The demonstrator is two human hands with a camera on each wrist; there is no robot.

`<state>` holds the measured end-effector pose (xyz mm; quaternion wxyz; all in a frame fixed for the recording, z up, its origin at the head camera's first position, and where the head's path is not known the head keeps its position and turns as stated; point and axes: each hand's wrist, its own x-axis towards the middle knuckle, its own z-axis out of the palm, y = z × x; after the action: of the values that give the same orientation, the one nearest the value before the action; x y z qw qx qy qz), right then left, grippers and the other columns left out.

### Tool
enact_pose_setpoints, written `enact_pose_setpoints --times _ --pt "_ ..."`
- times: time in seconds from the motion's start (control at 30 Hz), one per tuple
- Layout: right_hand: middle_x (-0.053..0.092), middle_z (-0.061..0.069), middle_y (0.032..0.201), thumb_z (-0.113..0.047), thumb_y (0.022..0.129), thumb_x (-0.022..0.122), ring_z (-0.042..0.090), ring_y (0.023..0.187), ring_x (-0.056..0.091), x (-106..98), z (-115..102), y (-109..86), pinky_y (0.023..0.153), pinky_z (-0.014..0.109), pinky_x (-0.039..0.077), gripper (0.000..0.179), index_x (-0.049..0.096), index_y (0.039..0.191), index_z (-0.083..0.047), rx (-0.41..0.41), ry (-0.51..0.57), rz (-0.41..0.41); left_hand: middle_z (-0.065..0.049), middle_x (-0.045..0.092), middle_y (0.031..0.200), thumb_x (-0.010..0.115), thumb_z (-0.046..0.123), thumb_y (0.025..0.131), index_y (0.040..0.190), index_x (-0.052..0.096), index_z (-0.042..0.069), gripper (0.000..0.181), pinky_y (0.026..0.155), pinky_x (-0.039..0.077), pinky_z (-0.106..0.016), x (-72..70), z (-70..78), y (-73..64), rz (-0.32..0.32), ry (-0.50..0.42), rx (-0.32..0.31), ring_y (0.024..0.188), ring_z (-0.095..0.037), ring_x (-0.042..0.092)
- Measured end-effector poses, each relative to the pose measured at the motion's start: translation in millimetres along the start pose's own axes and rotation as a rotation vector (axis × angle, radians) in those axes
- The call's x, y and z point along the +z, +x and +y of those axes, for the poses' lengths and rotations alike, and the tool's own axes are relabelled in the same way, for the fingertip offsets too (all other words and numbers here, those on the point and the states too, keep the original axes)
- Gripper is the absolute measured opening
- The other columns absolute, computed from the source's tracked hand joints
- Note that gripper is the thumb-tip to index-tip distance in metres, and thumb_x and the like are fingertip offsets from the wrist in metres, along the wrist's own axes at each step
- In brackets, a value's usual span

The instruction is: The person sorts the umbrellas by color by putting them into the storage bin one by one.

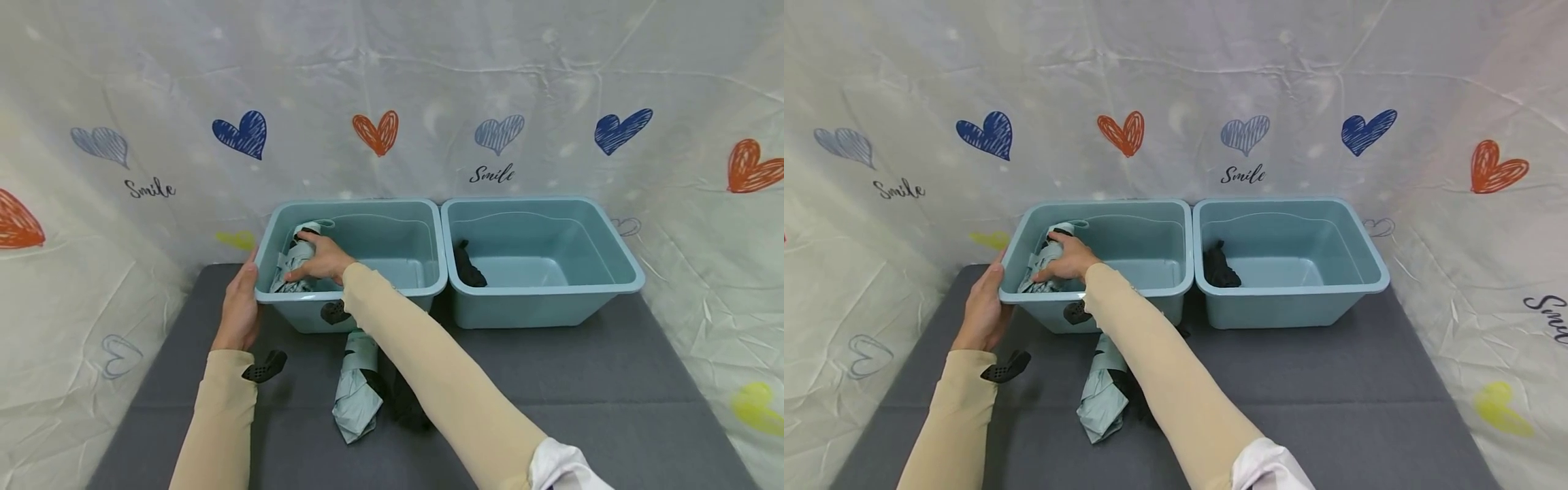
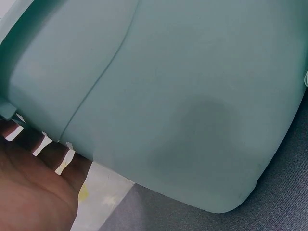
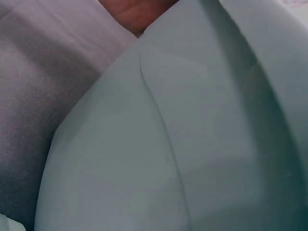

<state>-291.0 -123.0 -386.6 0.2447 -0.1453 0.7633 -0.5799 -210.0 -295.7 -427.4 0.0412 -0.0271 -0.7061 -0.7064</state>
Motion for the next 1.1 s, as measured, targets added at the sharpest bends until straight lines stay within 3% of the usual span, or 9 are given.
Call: enact_pose_setpoints --times 0.13,0.37,0.87,1.1 --pt "0.028 0.005 0.165 -0.010 0.086 0.083 0.026 0.145 0.037 -1 0 0.7 0.103 0.041 0.047 0.092 0.031 0.162 -0.021 0.023 0.018 -0.033 0.001 0.006 0.171 0.030 0.044 0.111 0.164 0.014 0.028 0.058 0.121 0.005 -0.054 -0.3 0.1 0.7 -0.008 -0.004 -0.010 0.155 -0.025 0.004" --pt "0.030 0.021 0.162 -0.006 0.091 0.078 0.034 0.136 0.050 -3 0 3.2 0.105 0.047 0.046 0.090 0.027 0.163 -0.020 0.064 0.220 -0.073 -0.003 0.010 0.170 0.031 0.044 0.111 0.165 0.013 0.026 0.059 0.119 0.009 -0.060 -1.2 0.1 0.8 -0.001 0.019 -0.012 0.154 -0.031 0.009" --pt "0.030 0.020 0.162 -0.015 0.094 0.076 0.039 0.129 0.056 -11 2 1.1 0.102 0.045 0.049 0.083 0.031 0.162 -0.025 0.050 0.168 -0.048 -0.002 0.013 0.170 0.031 0.047 0.110 0.164 0.015 0.027 0.060 0.119 0.013 -0.060 2.2 3.8 1.0 0.030 0.055 -0.035 0.153 -0.030 0.014" --pt "0.032 0.019 0.161 -0.017 0.094 0.076 0.035 0.131 0.055 -15 0 -1.7 0.100 0.042 0.050 0.081 0.032 0.162 -0.026 0.027 0.160 -0.051 -0.003 0.013 0.170 0.031 0.048 0.110 0.164 0.015 0.027 0.060 0.119 0.012 -0.059 0.9 4.0 0.4 0.029 0.056 -0.032 0.153 -0.030 0.014"
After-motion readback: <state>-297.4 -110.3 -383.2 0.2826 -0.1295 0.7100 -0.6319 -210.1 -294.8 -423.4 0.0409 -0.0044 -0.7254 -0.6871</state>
